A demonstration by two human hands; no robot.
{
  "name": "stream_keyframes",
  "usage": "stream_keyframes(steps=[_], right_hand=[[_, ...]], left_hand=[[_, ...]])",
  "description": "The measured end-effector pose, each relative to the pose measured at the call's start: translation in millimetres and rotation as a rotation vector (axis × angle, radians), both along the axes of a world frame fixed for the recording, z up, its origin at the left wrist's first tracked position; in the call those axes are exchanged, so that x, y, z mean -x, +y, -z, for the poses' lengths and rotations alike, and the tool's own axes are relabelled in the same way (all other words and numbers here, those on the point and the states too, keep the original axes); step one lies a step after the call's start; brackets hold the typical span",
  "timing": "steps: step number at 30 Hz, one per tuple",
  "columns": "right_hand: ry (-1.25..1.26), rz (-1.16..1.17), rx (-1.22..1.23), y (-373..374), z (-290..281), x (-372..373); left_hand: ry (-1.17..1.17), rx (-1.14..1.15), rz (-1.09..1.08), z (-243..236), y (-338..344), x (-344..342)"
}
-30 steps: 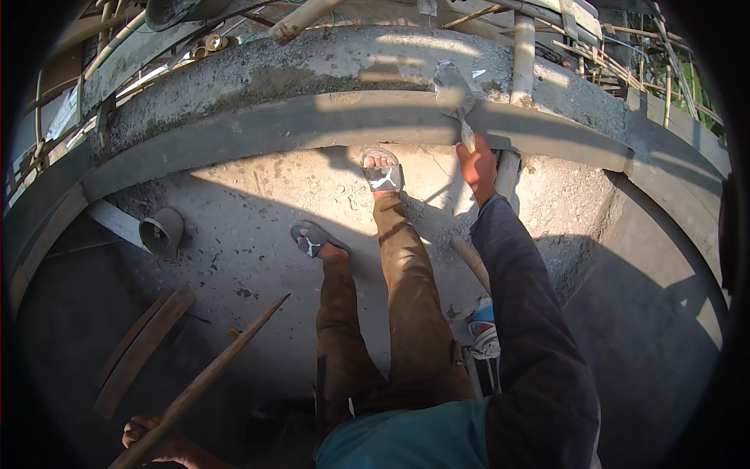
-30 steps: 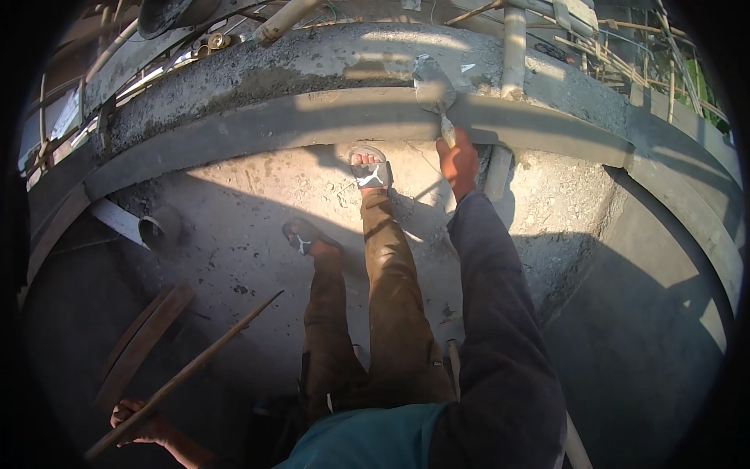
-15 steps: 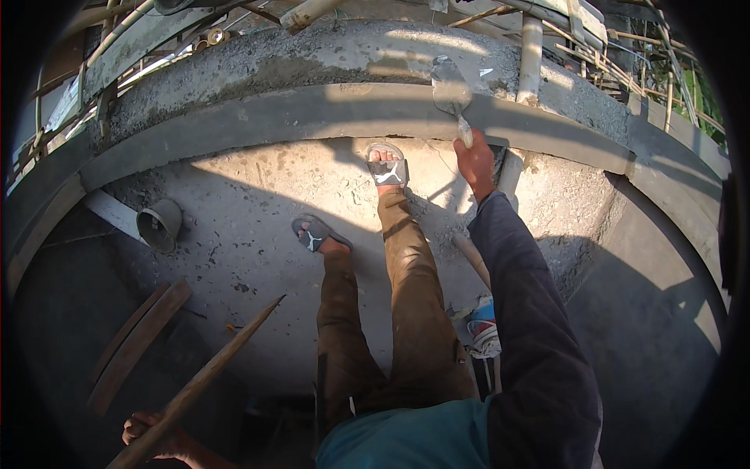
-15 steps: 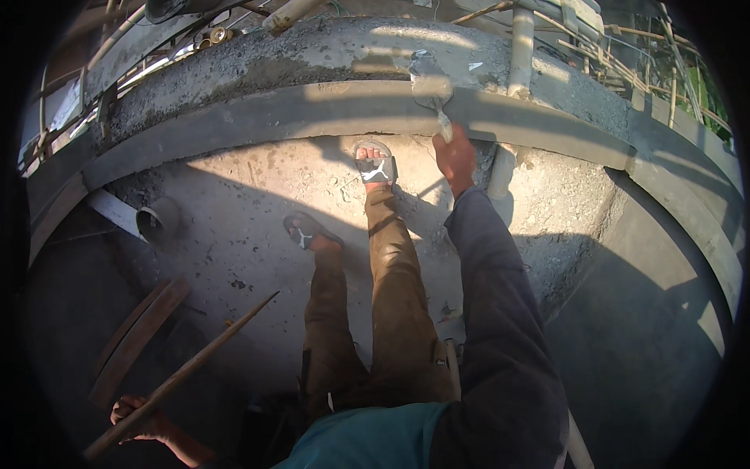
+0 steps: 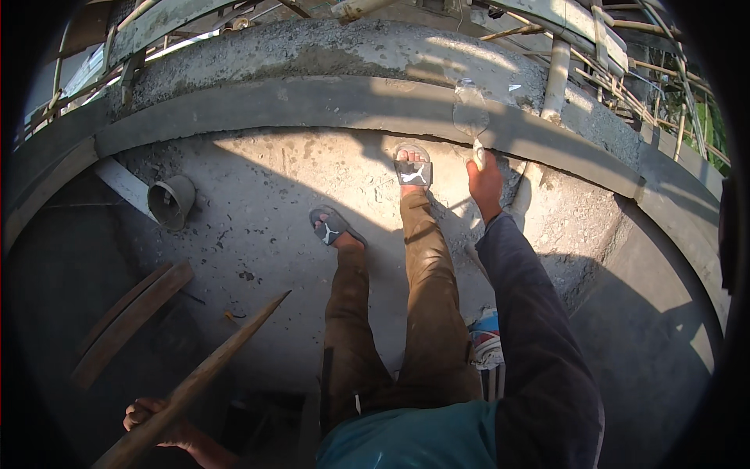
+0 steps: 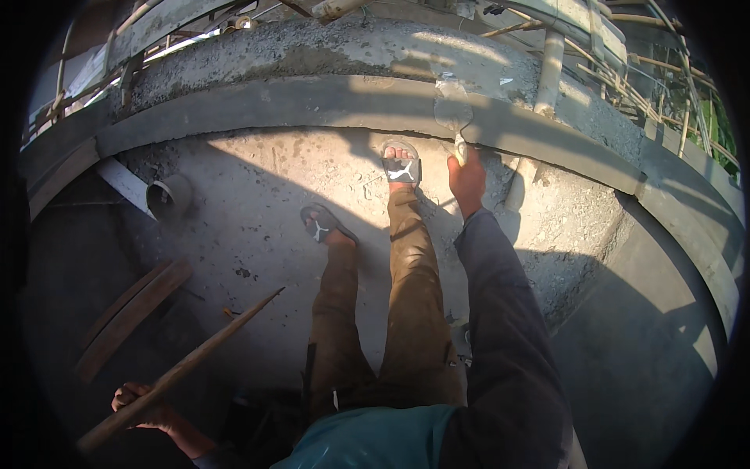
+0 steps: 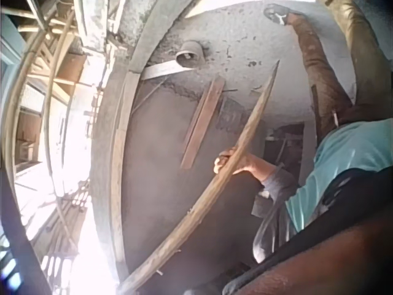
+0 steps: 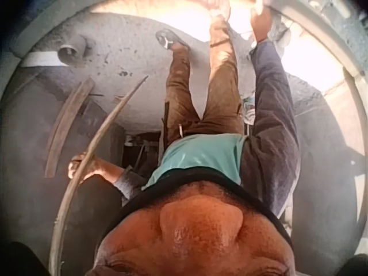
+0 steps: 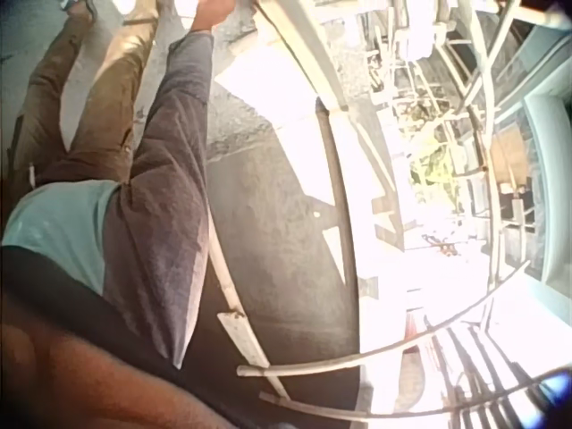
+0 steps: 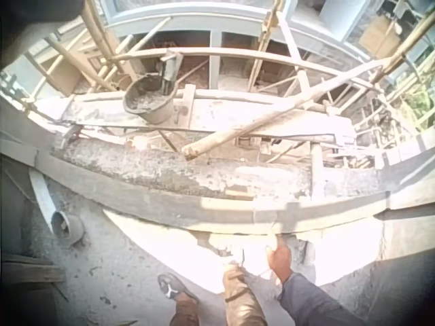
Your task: Using a wooden board and a trowel to shape and smooth wet concrete on a curved architectural ledge.
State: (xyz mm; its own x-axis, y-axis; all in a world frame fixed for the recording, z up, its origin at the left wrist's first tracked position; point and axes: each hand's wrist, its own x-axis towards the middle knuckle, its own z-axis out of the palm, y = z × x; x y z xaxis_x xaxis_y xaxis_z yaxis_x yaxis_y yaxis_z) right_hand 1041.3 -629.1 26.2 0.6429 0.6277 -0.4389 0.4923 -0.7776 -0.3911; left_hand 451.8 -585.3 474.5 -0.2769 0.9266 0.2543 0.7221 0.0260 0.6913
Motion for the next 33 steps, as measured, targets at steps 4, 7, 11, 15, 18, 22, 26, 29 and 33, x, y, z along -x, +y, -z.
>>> stream_keyframes(steps=[4, 7, 11, 15, 18, 22, 26, 29, 33], right_hand=[[-0.027, 0.018, 0.011, 0.4, 12.7, 25.7], [-0.088, -0.096, -0.011, 7.1, 11.9, 75.2], [0.087, -0.092, 0.171, 36.7, 3.3, 150.9], [0.202, -0.637, 0.159, 60.7, -10.9, 204.1], [0.237, -0.730, 0.128, 61.3, -17.7, 230.5], [0.206, -0.166, -0.059, 54.1, -7.6, 240.6], [0.059, 0.063, -0.055, 48.7, 9.2, 234.1], [0.101, -0.074, 0.000, 49.6, 12.1, 242.8], [0.122, -0.511, 0.045, 71.6, 6.0, 285.3]], left_hand=[[-0.202, -0.075, 0.021, 3.7, -19.7, 17.1], [-0.179, 0.011, -0.162, 0.1, -34.7, 30.7], [-0.233, -0.028, -0.181, -5.2, -53.7, 51.9], [-0.175, -0.032, -0.241, -10.6, -71.7, 75.2], [-0.236, -0.046, -0.180, -13.5, -84.1, 93.7], [-0.202, -0.057, -0.216, -18.1, -102.8, 112.7], [-0.116, -0.048, -0.208, -23.6, -117.9, 124.7], [-0.170, -0.095, -0.267, -27.0, -131.8, 128.3], [-0.127, -0.110, -0.328, -31.6, -144.4, 136.9]])
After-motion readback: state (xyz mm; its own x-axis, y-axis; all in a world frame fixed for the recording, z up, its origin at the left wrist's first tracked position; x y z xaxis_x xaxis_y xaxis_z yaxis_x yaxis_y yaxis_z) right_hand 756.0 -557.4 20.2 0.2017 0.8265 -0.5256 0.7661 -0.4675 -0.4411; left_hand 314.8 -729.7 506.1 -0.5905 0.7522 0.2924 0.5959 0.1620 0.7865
